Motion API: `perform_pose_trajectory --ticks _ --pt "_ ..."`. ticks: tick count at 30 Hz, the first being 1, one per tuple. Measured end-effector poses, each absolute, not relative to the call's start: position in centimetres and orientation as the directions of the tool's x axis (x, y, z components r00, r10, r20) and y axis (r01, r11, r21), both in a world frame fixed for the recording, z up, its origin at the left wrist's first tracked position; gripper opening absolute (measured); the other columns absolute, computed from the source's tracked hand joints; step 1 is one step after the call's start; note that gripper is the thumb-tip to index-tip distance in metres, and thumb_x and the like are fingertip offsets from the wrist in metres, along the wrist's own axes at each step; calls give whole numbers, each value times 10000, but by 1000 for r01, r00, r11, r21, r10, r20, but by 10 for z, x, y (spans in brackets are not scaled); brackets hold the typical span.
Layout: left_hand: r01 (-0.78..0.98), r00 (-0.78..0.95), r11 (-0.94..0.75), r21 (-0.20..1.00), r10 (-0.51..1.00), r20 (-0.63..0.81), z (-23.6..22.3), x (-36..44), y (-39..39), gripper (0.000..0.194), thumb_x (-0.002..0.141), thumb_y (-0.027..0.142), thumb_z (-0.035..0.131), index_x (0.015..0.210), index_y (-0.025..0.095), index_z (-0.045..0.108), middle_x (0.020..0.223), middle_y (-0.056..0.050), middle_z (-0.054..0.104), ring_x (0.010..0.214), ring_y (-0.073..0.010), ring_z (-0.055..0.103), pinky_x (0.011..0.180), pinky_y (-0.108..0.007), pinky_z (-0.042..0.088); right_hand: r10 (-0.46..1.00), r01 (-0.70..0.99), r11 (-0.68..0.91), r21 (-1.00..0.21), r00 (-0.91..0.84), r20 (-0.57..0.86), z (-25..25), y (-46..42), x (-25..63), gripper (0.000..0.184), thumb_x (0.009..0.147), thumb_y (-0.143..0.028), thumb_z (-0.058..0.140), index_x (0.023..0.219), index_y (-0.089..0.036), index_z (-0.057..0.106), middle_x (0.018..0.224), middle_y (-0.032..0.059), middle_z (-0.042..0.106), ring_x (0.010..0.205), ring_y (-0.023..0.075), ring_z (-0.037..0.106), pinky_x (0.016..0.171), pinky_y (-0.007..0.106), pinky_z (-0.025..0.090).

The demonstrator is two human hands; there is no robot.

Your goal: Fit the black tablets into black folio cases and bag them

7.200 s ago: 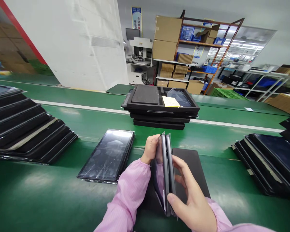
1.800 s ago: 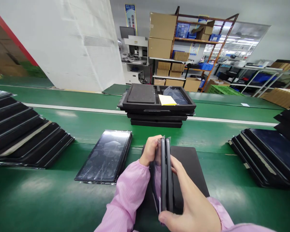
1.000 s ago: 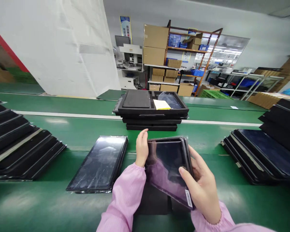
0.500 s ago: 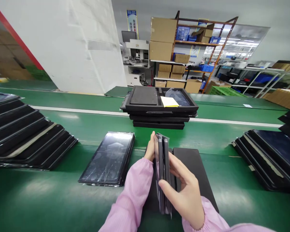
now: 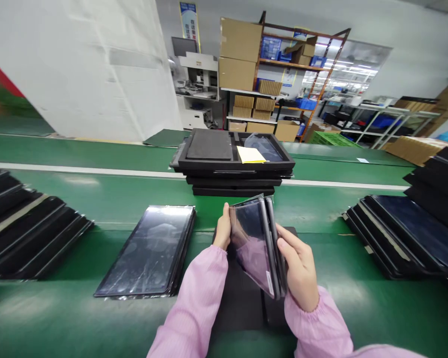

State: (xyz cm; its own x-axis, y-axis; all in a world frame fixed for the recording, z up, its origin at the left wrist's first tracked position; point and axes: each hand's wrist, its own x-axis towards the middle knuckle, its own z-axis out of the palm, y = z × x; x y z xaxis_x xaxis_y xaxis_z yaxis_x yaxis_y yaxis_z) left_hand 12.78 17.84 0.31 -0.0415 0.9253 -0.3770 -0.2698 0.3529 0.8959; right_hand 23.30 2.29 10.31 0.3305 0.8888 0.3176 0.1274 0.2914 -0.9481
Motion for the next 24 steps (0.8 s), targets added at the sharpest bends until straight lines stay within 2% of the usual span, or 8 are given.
perform_pose_trajectory --ticks 5,9,14,18,21,24 --pt "-184 -115 362 914 915 -386 -1 127 184 570 849 681 521 796 155 735 966 -163 792 1056 -300 732 958 -377 544 890 55 193 -980 410 198 105 35 258 308 791 -395 644 944 -212 839 963 79 818 979 321 746 949 456 571" --pt "-138 -127 348 927 922 -365 -5 126 187 556 843 674 522 774 166 735 946 -162 794 1064 -314 729 960 -384 548 905 -41 155 -987 406 125 100 41 267 340 757 -385 608 915 -195 840 830 68 809 803 287 734 760 400 587" --pt "-107 -166 353 929 915 -367 1 129 185 509 855 633 511 734 188 726 905 -156 794 1074 -335 724 975 -412 545 921 -157 126 -980 385 57 99 43 268 335 707 -380 614 869 -188 835 713 48 781 620 219 677 575 317 521" --pt "-103 -186 368 924 906 -381 8 130 181 474 882 574 493 706 190 708 943 -169 793 1088 -346 718 991 -432 539 916 -199 125 -972 400 36 99 44 268 300 685 -361 636 838 -197 835 679 31 769 578 189 647 538 283 484" --pt "-112 -176 371 922 906 -386 10 130 180 458 903 532 486 706 184 709 946 -165 795 1067 -335 727 989 -425 543 911 -186 120 -975 412 34 99 43 270 311 694 -361 628 850 -189 834 688 34 772 586 197 657 554 297 501" --pt "-121 -183 378 918 900 -395 7 130 181 452 906 525 494 706 180 709 934 -162 795 1055 -330 733 988 -417 547 950 -143 127 -982 302 78 99 42 276 352 739 -334 608 973 -185 825 802 43 800 692 232 710 666 344 562"
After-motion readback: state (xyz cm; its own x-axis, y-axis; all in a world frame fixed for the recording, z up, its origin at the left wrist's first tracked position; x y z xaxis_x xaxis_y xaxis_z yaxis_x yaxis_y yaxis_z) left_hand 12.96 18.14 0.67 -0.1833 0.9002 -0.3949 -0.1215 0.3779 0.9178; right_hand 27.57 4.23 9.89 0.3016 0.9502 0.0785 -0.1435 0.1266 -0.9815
